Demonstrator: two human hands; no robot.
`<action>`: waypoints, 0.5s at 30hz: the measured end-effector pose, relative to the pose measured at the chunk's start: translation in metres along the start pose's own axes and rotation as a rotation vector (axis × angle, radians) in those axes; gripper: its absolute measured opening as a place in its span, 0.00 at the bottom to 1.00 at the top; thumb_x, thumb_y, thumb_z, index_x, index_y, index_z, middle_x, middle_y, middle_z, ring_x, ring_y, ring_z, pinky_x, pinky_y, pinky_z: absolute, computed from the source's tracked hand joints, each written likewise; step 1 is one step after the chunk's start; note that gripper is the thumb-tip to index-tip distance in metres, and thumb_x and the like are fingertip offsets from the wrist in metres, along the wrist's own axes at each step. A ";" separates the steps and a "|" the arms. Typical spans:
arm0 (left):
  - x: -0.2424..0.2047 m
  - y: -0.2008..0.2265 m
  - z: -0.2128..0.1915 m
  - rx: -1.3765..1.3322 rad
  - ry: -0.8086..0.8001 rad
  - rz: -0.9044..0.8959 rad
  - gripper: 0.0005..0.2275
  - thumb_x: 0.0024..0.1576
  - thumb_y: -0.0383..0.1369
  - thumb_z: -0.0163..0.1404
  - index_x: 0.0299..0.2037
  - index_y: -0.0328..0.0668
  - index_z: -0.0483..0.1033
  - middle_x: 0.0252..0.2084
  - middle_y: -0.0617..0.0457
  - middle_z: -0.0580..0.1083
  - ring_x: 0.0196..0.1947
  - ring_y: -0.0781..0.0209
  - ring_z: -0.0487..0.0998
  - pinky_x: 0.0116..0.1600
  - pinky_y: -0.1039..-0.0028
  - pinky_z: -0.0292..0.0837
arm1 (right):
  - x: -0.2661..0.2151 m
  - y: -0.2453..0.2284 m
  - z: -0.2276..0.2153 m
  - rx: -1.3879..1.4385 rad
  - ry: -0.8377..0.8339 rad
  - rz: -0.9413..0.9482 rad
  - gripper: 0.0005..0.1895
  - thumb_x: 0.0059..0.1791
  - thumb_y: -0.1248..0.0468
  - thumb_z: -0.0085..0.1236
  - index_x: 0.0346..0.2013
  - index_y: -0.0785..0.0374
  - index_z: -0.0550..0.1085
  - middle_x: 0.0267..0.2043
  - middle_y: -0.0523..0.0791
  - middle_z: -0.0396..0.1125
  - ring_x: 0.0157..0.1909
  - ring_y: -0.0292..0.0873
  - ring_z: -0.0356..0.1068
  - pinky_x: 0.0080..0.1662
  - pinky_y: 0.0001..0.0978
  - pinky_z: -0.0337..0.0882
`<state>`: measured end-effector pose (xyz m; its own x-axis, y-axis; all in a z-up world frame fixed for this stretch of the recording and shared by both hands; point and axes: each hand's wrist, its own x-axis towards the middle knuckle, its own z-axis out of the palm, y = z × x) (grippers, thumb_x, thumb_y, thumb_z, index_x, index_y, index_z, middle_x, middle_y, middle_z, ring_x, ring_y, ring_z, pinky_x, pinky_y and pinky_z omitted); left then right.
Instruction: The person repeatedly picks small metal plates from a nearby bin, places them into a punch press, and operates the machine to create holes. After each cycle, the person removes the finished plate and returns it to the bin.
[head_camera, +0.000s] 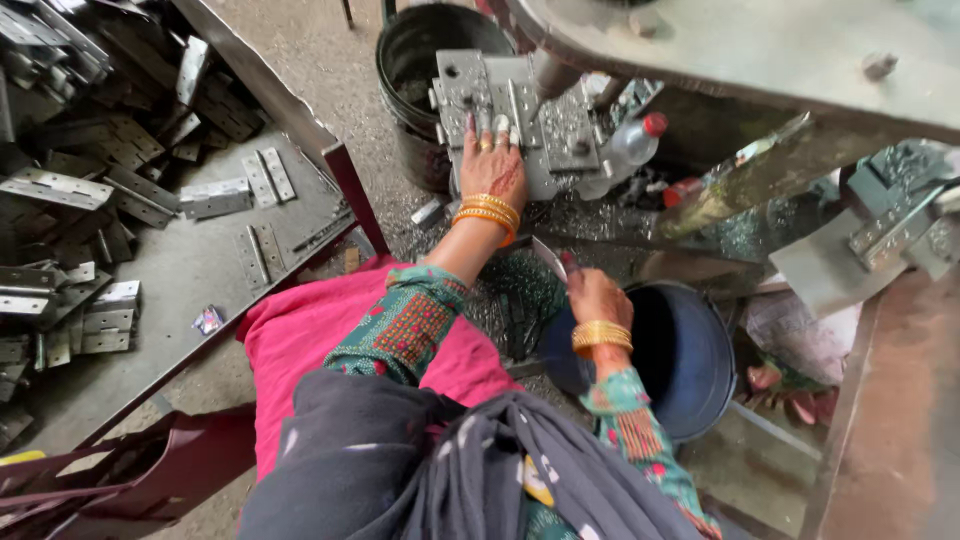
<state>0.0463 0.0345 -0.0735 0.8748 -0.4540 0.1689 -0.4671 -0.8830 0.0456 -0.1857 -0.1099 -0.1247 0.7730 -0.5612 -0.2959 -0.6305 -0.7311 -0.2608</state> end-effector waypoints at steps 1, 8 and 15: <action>-0.008 0.002 0.006 -0.020 -0.009 -0.008 0.19 0.65 0.34 0.35 0.61 0.38 0.74 0.72 0.45 0.64 0.75 0.46 0.57 0.77 0.48 0.32 | -0.005 0.000 0.011 -0.020 0.000 0.034 0.46 0.51 0.26 0.30 0.39 0.61 0.81 0.42 0.58 0.75 0.49 0.65 0.74 0.49 0.57 0.71; 0.009 0.000 -0.008 -0.137 0.029 -0.031 0.19 0.62 0.33 0.34 0.59 0.41 0.74 0.71 0.48 0.63 0.75 0.48 0.55 0.75 0.45 0.32 | 0.000 0.000 0.044 0.139 -0.047 0.005 0.44 0.49 0.25 0.35 0.38 0.61 0.80 0.39 0.59 0.75 0.48 0.65 0.73 0.47 0.56 0.71; -0.065 -0.013 -0.042 -0.121 0.202 0.274 0.15 0.63 0.33 0.40 0.54 0.39 0.76 0.65 0.44 0.70 0.71 0.49 0.64 0.75 0.52 0.45 | -0.026 -0.036 -0.061 0.132 0.179 -0.149 0.34 0.53 0.33 0.33 0.52 0.55 0.74 0.42 0.57 0.75 0.49 0.66 0.72 0.47 0.59 0.69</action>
